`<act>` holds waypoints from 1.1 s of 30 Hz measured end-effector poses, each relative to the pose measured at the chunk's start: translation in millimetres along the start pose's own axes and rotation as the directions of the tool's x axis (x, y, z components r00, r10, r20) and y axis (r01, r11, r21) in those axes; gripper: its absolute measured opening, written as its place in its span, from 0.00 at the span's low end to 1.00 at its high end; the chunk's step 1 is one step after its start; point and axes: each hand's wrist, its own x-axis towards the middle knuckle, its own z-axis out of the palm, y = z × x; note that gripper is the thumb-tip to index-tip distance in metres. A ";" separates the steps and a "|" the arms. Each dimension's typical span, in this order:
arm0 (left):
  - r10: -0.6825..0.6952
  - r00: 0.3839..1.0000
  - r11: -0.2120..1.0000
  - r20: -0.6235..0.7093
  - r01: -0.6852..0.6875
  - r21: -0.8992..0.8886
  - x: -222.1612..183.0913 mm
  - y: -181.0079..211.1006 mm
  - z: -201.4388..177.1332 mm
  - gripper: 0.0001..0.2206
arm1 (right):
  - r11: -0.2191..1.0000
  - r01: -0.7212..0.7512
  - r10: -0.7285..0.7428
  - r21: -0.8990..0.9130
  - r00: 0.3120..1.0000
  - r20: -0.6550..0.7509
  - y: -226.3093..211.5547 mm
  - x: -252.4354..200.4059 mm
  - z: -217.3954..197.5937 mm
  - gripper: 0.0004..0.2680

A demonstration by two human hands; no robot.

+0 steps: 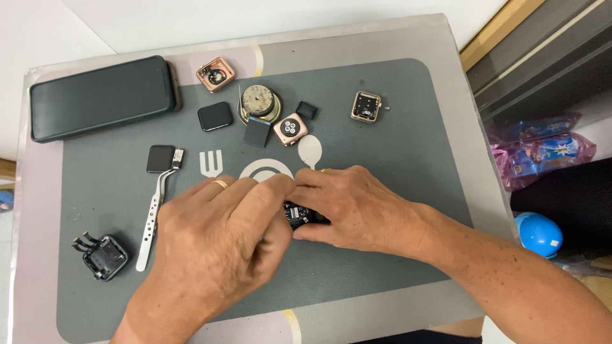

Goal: The person is using a precision screwdriver to remove screws and manipulate the internal components of a smartwatch on a repair bench.

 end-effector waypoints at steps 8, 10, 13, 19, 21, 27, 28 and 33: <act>0.015 1.000 0.992 -0.016 -0.013 0.127 -4.9 -2.6 2.4 0.02 | 0.999 0.019 -0.018 0.027 0.999 -0.030 1.5 -1.2 2.1 0.17; 0.007 1.000 0.987 -0.004 -0.007 0.161 -5.0 -2.8 0.1 0.02 | 0.999 0.053 -0.053 0.007 0.997 -0.062 1.7 -0.9 3.9 0.17; 0.023 0.999 0.997 0.026 -0.025 0.074 -4.7 -1.7 -2.5 0.08 | 0.999 0.033 -0.033 -0.006 0.999 -0.032 -2.5 1.8 0.7 0.16; 0.019 1.000 0.995 -0.017 -0.018 0.099 -9.3 -4.4 2.5 0.08 | 0.999 0.012 -0.011 -0.048 1.000 0.023 -4.3 2.6 -3.6 0.13; 0.017 0.998 0.994 -0.063 -0.010 0.105 -10.0 -5.0 3.3 0.04 | 0.999 0.017 -0.016 -0.040 0.999 0.029 -4.1 3.4 -3.6 0.12; 0.024 0.998 0.993 -0.057 -0.017 0.113 -8.2 -2.2 1.5 0.03 | 0.999 0.046 -0.046 -0.017 0.999 -0.014 -2.4 2.0 -1.2 0.12; 0.025 0.998 0.994 -0.058 -0.018 0.112 -7.9 -2.2 1.6 0.03 | 0.999 0.045 -0.046 -0.018 0.999 -0.014 -1.4 1.4 -0.5 0.12; 0.039 0.999 0.986 0.022 -0.042 0.160 -5.5 -0.9 -1.9 0.10 | 1.000 0.003 -0.003 -0.031 1.000 0.000 0.2 0.6 2.0 0.11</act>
